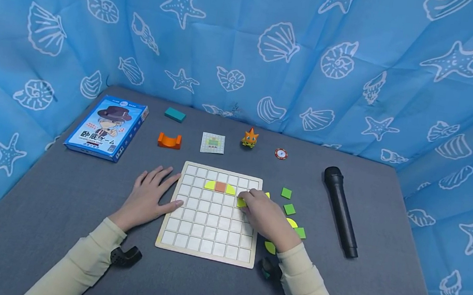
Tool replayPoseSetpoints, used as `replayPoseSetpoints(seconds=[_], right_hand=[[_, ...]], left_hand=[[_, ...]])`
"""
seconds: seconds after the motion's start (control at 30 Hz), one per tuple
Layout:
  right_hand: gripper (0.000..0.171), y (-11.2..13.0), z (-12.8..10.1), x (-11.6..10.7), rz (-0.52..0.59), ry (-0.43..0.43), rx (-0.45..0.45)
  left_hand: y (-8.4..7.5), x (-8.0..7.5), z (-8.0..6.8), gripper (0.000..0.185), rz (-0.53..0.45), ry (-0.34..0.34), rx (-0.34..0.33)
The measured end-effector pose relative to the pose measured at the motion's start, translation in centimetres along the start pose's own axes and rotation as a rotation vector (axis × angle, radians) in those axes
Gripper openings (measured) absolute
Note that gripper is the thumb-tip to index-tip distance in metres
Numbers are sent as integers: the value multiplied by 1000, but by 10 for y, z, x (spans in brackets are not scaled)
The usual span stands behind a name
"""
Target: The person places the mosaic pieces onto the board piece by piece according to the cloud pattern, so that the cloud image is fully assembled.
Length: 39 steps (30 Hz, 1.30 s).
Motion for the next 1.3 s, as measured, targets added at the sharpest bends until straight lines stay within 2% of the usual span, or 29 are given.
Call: replayPoseSetpoints(seconds=[0.17, 0.63, 0.8, 0.93, 1.3], right_hand=[[29, 4, 1, -1, -17, -24, -30], [30, 4, 3, 1, -12, 8, 13], [29, 3, 4, 0, 8, -5, -28], [26, -6, 1, -9, 60, 6, -34], [25, -49, -16, -34, 81, 6, 98]], left_hand=[[-1, 0, 0, 81, -3, 3, 2], [-1, 1, 0, 80, -13, 4, 5], [1, -2, -1, 79, -24, -11, 11], [0, -2, -1, 80, -27, -8, 18], [-1, -1, -1, 79, -25, -19, 17]])
Point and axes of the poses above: each hand's wrist, its own z-axis towards the middle knuckle, its own x-axis out of the palm, y = z × x, the point moved 6 cm from there along z, towards the middle knuckle, and after that the axes turned 5 degrees about -z, right-handed, at the moved point
